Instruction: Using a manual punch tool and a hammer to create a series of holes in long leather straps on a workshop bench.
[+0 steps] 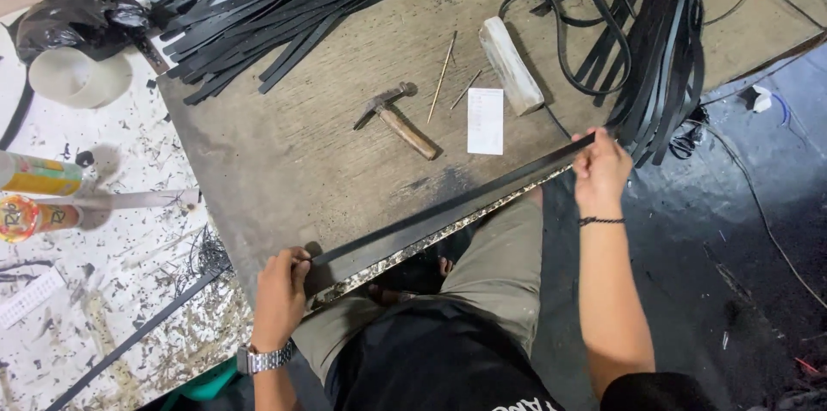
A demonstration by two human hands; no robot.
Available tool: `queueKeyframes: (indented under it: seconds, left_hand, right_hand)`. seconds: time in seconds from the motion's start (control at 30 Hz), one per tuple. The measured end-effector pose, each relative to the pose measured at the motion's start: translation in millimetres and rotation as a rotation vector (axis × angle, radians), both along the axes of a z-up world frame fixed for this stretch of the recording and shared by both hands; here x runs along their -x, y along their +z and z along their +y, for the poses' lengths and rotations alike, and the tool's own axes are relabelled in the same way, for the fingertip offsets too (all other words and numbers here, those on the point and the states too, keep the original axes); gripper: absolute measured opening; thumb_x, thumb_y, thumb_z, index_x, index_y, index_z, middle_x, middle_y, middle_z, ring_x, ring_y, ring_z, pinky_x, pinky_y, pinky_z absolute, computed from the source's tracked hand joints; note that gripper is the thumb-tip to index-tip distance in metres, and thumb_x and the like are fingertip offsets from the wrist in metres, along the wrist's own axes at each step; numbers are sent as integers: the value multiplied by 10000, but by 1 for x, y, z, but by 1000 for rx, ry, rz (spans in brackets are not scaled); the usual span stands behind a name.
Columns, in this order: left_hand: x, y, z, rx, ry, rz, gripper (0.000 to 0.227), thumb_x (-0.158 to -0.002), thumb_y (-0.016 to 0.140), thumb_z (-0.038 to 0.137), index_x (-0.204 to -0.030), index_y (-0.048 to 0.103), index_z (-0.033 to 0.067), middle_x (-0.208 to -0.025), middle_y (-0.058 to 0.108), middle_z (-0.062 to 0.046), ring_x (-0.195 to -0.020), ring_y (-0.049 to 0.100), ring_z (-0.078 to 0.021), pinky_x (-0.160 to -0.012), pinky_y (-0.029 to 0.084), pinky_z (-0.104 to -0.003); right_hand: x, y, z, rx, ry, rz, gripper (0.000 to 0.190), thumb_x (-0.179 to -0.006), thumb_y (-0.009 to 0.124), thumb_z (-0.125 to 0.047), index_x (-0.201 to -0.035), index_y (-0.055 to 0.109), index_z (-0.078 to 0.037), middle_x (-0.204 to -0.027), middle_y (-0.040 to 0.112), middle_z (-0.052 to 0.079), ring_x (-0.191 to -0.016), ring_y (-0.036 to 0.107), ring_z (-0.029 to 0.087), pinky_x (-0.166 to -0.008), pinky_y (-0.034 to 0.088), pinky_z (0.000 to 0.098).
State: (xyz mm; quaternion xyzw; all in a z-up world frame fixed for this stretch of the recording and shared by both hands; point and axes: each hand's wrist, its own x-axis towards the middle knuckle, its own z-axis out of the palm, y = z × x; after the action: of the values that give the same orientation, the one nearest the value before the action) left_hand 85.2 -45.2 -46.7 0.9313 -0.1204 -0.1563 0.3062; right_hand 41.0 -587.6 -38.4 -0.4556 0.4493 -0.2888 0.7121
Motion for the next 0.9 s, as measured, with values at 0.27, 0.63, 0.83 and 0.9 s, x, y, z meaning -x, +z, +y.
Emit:
queueKeyframes:
  seconds: [0.27, 0.63, 0.83, 0.9]
  left_hand:
    - [4, -1, -16, -61, 9, -165, 192, -1038, 543, 220, -1006, 729, 187, -979, 699, 0, -940, 547, -244, -778, 332, -404]
    - [11, -10, -18, -11, 102, -317, 155, -991, 658, 183, -1123, 735, 156, -1090, 662, -43, -996, 532, -263, -785, 376, -394]
    - [11, 1, -23, 70, 136, -326, 250, -1054, 546, 285, -1116, 733, 132, -1078, 675, -50, -985, 536, -256, -808, 395, -394]
    - [11, 3, -27, 111, 165, -387, 227, -1063, 555, 239, -1100, 735, 107, -1071, 677, -75, -1013, 561, -267, -843, 425, -402]
  right_hand:
    - [3, -49, -104, 450, 235, 337, 284, -1044, 679, -231, -808, 687, -72, -615, 597, 22, -531, 465, 76, -562, 309, 258]
    - [16, -75, -104, 1061, 365, 876, 791, -1135, 413, -761, -607, 274, -189, -552, 297, -43, -476, 275, 159, -501, 187, 372]
    - [15, -80, -89, 1225, 151, 732, 472, -1167, 712, -265, -759, 529, -117, -635, 518, -6, -574, 518, 228, -545, 388, 431]
    - [11, -63, -71, 1317, 236, 599, 201, -1126, 684, -185, -984, 773, -75, -625, 518, -46, -573, 542, 161, -560, 420, 351]
